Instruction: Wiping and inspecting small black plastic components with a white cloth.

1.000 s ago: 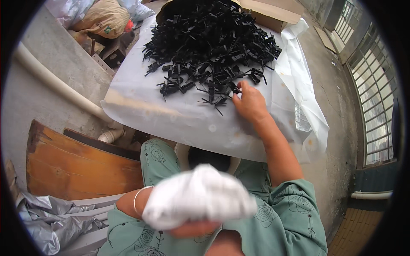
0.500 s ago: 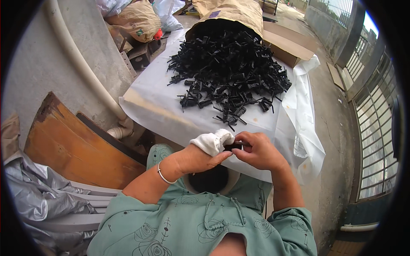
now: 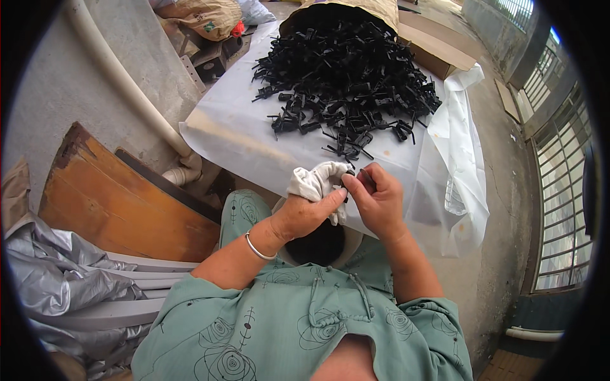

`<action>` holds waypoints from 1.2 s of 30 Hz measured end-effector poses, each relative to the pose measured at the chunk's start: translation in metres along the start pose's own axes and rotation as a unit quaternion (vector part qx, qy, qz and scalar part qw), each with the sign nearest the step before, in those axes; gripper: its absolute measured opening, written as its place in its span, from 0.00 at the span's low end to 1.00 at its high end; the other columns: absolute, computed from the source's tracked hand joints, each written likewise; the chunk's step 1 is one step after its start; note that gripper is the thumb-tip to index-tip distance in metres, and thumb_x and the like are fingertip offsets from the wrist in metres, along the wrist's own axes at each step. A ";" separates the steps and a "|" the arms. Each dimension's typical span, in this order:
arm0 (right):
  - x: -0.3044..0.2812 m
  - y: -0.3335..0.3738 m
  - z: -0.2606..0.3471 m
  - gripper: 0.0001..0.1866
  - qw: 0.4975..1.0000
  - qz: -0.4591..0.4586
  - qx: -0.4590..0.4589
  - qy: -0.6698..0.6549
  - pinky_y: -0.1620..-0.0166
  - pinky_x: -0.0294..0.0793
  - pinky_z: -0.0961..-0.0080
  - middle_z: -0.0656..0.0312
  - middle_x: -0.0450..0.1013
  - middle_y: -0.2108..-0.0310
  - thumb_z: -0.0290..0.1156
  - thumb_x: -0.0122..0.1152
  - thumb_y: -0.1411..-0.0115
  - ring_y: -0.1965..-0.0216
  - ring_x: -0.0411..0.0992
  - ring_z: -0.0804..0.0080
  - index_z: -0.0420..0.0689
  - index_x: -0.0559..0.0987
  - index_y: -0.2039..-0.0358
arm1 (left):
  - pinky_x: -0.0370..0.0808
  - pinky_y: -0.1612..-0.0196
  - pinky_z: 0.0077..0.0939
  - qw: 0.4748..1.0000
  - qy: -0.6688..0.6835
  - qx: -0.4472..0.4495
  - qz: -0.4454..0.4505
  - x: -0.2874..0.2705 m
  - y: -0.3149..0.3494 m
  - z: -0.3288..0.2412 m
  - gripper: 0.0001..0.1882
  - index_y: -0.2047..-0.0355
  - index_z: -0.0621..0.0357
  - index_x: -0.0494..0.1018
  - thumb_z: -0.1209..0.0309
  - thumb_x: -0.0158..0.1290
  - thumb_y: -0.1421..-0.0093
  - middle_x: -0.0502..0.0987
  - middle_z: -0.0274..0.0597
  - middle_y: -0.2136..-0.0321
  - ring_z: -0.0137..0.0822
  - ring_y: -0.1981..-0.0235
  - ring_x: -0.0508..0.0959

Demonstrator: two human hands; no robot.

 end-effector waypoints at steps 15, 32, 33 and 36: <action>0.027 0.020 -0.027 0.12 0.984 0.080 0.107 -0.115 0.76 0.62 0.77 0.60 0.65 0.84 0.29 0.51 0.40 0.80 0.60 0.79 0.36 0.70 0.77 | 0.71 0.62 0.24 0.913 -0.362 0.179 -0.064 0.003 0.006 -0.002 0.15 0.56 0.66 0.67 0.78 0.49 0.46 0.73 0.42 0.66 0.30 0.66 0.73; 0.006 0.006 -0.012 0.06 0.991 0.087 0.039 -0.097 0.78 0.55 0.85 0.70 0.59 0.85 0.23 0.63 0.51 0.82 0.55 0.85 0.40 0.74 0.74 | 0.63 0.77 0.12 0.994 -0.056 -0.061 0.069 -0.004 -0.001 0.004 0.17 0.52 0.62 0.59 0.75 0.38 0.42 0.67 0.35 0.69 0.19 0.80 0.62; 0.007 0.007 -0.016 0.06 0.984 0.081 0.095 -0.128 0.78 0.55 0.85 0.70 0.60 0.85 0.23 0.63 0.50 0.82 0.55 0.85 0.40 0.73 0.75 | 0.64 0.75 0.13 0.993 -0.022 -0.083 0.084 -0.001 0.001 0.002 0.17 0.52 0.62 0.59 0.75 0.38 0.43 0.67 0.35 0.69 0.19 0.78 0.63; 0.011 0.011 -0.018 0.08 0.985 0.092 0.070 -0.124 0.78 0.57 0.83 0.67 0.61 0.84 0.26 0.59 0.45 0.82 0.56 0.82 0.39 0.70 0.76 | 0.66 0.70 0.15 0.992 -0.117 0.023 0.039 -0.004 -0.004 0.012 0.16 0.54 0.62 0.61 0.76 0.40 0.44 0.67 0.34 0.70 0.20 0.73 0.65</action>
Point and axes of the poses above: each hand's wrist, its own y-axis away from the middle knuckle, its own x-axis out of the palm, z = x × y, the point moved 4 cm from there along -y, towards the middle knuckle
